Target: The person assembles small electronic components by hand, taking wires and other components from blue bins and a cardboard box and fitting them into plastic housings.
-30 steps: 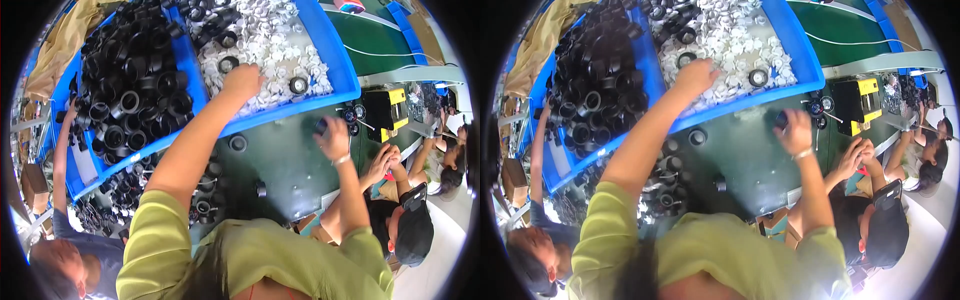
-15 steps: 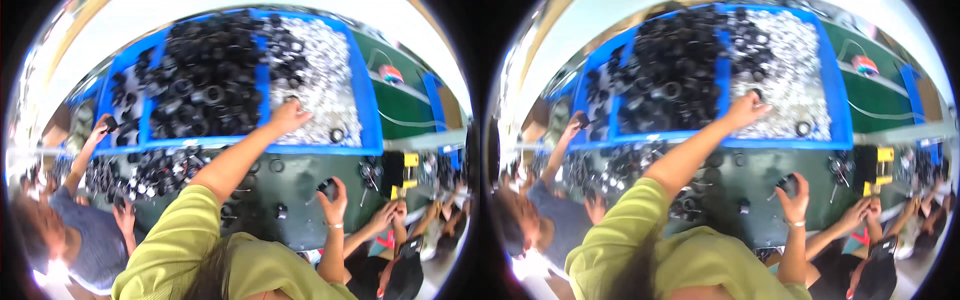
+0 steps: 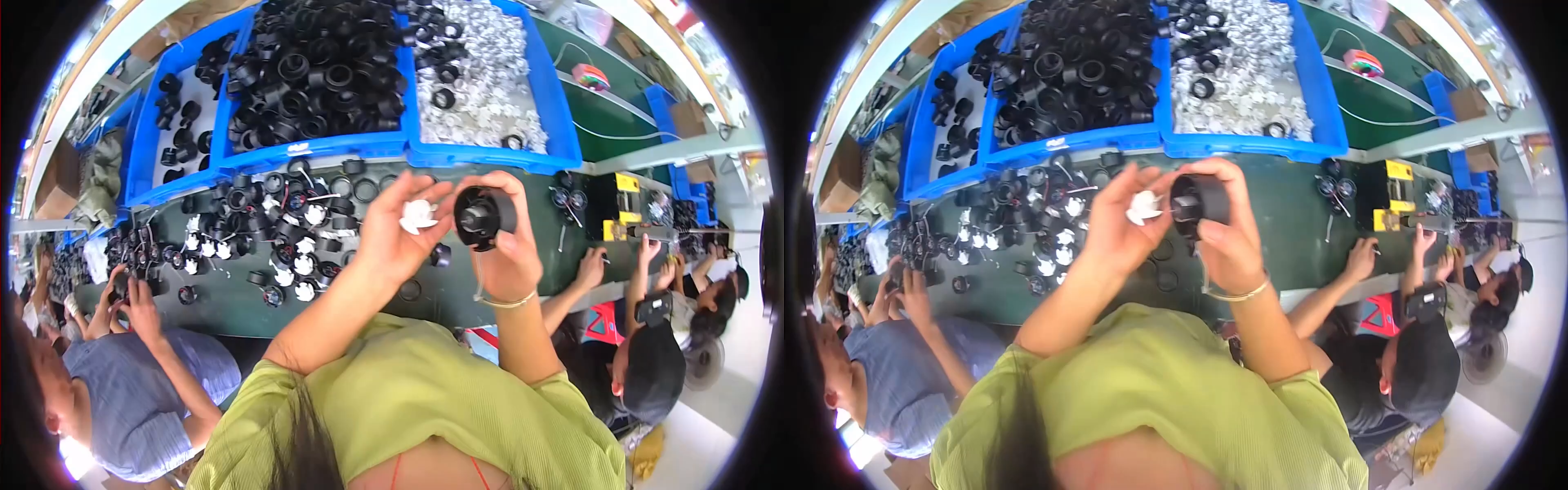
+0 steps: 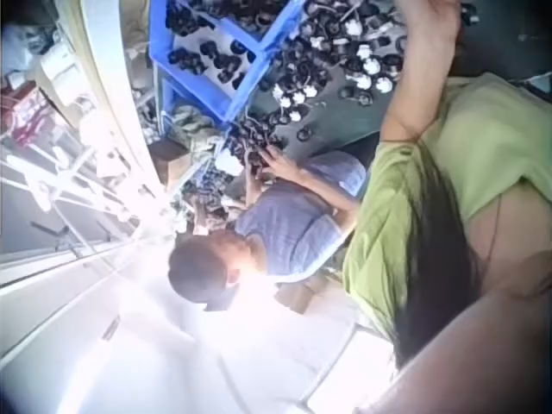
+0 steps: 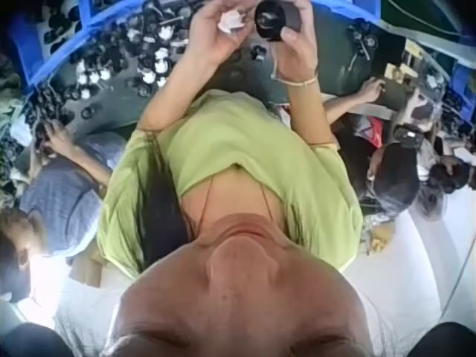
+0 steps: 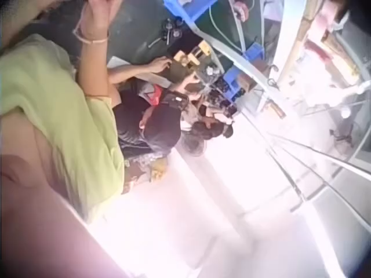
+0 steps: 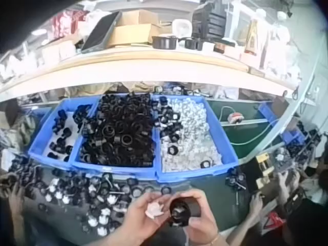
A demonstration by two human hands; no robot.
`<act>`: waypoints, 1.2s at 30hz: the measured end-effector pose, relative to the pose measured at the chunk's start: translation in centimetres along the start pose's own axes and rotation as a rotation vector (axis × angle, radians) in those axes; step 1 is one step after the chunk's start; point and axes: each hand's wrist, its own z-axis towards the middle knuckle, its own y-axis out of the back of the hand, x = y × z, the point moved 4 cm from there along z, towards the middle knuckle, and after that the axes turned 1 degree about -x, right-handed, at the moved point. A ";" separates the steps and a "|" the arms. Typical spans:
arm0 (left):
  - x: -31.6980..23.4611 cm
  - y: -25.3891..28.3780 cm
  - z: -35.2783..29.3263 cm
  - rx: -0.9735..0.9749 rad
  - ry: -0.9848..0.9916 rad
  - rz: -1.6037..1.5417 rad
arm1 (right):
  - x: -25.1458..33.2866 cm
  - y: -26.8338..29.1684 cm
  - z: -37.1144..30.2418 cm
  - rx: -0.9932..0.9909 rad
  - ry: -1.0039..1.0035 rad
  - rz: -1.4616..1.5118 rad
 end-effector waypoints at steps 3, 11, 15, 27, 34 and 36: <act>-0.3 0.7 -2.2 0.055 -0.032 0.148 | 0.8 -1.0 -1.7 -0.007 0.164 -0.374; 1.8 -2.9 -7.7 0.258 -0.451 0.474 | 2.6 -3.2 -4.6 0.067 0.570 -0.895; 3.2 -3.2 -8.4 0.308 -0.465 0.481 | 3.2 -2.7 -5.9 0.016 0.721 -0.934; 4.0 -2.5 -7.0 0.367 -0.117 -0.071 | 2.8 -2.7 -5.9 -0.041 0.492 -0.755; 4.3 -2.1 -6.5 0.430 -0.019 -0.106 | 2.6 -2.5 -5.6 -0.080 0.243 -0.461; 4.2 -2.1 -6.8 0.473 0.001 -0.200 | 4.0 -3.0 -6.0 -0.056 0.645 -0.837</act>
